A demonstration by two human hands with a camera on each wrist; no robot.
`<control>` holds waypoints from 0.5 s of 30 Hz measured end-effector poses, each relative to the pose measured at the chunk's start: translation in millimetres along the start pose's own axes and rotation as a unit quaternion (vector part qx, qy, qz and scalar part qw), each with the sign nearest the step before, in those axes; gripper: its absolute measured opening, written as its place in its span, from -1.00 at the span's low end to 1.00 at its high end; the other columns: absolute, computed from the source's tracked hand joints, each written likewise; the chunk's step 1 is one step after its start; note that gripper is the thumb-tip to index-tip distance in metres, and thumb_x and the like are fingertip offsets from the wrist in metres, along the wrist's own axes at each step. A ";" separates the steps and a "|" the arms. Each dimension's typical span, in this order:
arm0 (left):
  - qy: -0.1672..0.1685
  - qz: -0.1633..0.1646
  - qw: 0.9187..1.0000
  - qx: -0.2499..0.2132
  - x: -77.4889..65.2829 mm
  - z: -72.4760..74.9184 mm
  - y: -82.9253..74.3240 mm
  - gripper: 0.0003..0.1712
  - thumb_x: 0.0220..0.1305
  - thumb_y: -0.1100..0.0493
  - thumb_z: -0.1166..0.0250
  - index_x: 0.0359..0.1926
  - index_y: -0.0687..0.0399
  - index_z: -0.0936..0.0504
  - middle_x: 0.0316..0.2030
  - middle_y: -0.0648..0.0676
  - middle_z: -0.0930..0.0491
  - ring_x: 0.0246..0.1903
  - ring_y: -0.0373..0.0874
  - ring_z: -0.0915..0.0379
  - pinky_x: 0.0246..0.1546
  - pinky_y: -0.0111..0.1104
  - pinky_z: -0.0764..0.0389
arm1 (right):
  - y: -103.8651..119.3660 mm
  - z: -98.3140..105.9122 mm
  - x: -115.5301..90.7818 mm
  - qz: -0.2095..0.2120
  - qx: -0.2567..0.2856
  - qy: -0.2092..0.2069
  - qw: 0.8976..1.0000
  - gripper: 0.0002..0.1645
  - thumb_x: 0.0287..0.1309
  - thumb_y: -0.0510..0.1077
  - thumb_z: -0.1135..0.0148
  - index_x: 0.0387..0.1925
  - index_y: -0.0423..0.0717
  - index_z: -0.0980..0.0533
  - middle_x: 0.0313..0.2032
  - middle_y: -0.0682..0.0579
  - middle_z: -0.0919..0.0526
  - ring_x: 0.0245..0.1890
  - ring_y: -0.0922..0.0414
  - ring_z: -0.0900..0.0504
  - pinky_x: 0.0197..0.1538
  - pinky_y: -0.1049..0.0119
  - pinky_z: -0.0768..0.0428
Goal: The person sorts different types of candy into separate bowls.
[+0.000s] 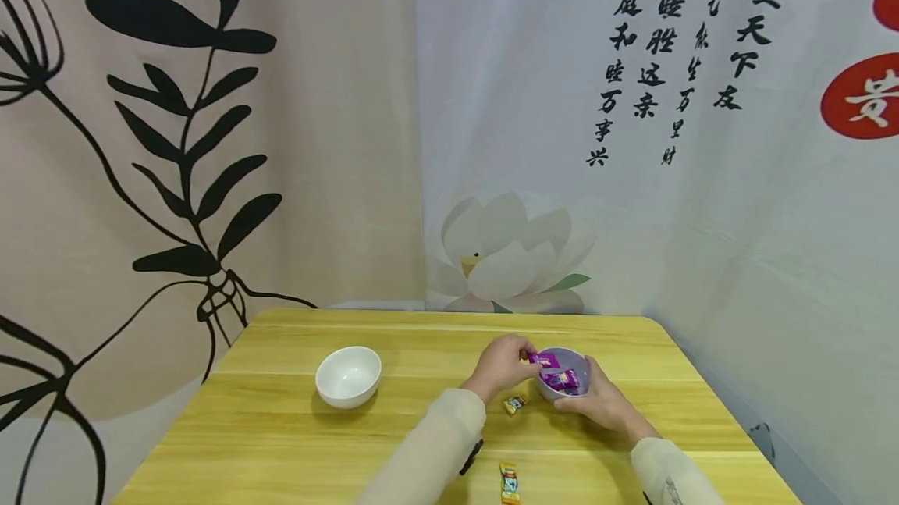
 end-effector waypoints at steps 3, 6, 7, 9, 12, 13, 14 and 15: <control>0.000 0.006 1.000 0.004 1.7 -5.4 -4.6 -0.73 0.16 0.03 -0.45 -0.16 0.05 -0.74 -0.33 -0.08 -0.58 -0.37 -0.31 -0.39 -0.28 -0.42 -0.49 | 2.5 -1.3 0.3 0.006 0.005 0.003 1.000 0.46 -0.07 0.16 -0.55 0.47 -0.39 0.22 0.39 -0.49 -0.09 0.36 -0.37 -0.18 0.35 -0.29 -0.12; 0.017 0.014 1.000 0.020 1.9 -13.3 -8.5 -0.61 0.19 -0.05 -0.44 -0.03 0.06 -0.73 -0.25 -0.07 -0.60 -0.28 -0.27 -0.46 -0.18 -0.39 -0.54 | 4.3 -2.1 1.4 0.014 0.012 0.002 1.000 0.43 -0.07 0.14 -0.56 0.47 -0.37 0.20 0.38 -0.46 -0.13 0.34 -0.35 -0.23 0.35 -0.29 -0.15; 0.023 0.014 0.999 0.027 1.6 -15.8 -9.9 -0.56 0.20 -0.08 -0.43 0.02 0.06 -0.71 -0.20 -0.05 -0.62 -0.24 -0.25 -0.48 -0.14 -0.37 -0.55 | 4.8 -2.1 1.7 0.018 0.014 0.001 1.000 0.42 -0.07 0.13 -0.56 0.47 -0.37 0.19 0.37 -0.45 -0.15 0.34 -0.34 -0.24 0.35 -0.28 -0.16; 0.037 0.017 0.998 0.038 0.5 -19.4 -11.9 -0.48 0.22 -0.11 -0.41 0.12 0.05 -0.67 -0.14 -0.02 -0.61 -0.19 -0.22 -0.51 -0.09 -0.34 -0.56 | 5.2 -2.2 1.8 0.019 0.016 0.000 1.000 0.43 -0.07 0.12 -0.56 0.47 -0.38 0.19 0.37 -0.45 -0.15 0.34 -0.34 -0.24 0.35 -0.28 -0.16; 0.046 0.025 0.998 0.041 -1.9 -19.8 -10.6 -0.43 0.26 -0.12 -0.38 0.21 0.02 -0.62 -0.06 0.02 -0.60 -0.10 -0.16 -0.53 -0.03 -0.27 -0.56 | 5.2 -1.5 1.0 0.019 0.014 -0.003 1.000 0.44 -0.07 0.12 -0.57 0.47 -0.40 0.20 0.37 -0.46 -0.14 0.34 -0.35 -0.23 0.35 -0.28 -0.15; 0.045 0.028 0.998 0.040 -2.1 -18.9 -8.9 -0.44 0.26 -0.11 -0.38 0.21 0.02 -0.61 -0.05 0.02 -0.60 -0.10 -0.16 -0.53 -0.03 -0.27 -0.56 | 5.1 -1.4 0.5 0.018 0.014 -0.003 1.000 0.44 -0.07 0.12 -0.57 0.47 -0.40 0.21 0.38 -0.46 -0.13 0.35 -0.35 -0.22 0.35 -0.29 -0.14; 0.045 0.030 0.998 0.041 -2.3 -17.6 -7.0 -0.45 0.27 -0.11 -0.37 0.21 0.01 -0.61 -0.04 0.02 -0.60 -0.09 -0.16 -0.54 -0.02 -0.26 -0.56 | 5.0 -1.1 -0.2 0.014 0.012 -0.003 1.000 0.45 -0.07 0.13 -0.57 0.47 -0.40 0.21 0.38 -0.47 -0.12 0.35 -0.36 -0.21 0.35 -0.29 -0.13; 0.044 0.032 0.998 0.043 -2.7 -16.5 -4.6 -0.44 0.27 -0.13 -0.37 0.21 0.00 -0.61 -0.02 0.02 -0.60 -0.06 -0.15 -0.54 0.00 -0.24 -0.55 | 4.8 -0.6 -0.8 0.014 0.011 -0.005 1.000 0.45 -0.08 0.13 -0.57 0.47 -0.40 0.20 0.38 -0.47 -0.13 0.35 -0.36 -0.20 0.35 -0.30 -0.13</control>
Point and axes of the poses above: each hand's wrist, its own x-axis towards the middle knuckle, its own z-axis out of the back of the hand, y = z × x, the point moved 9 cm from there along x, towards the middle knuckle
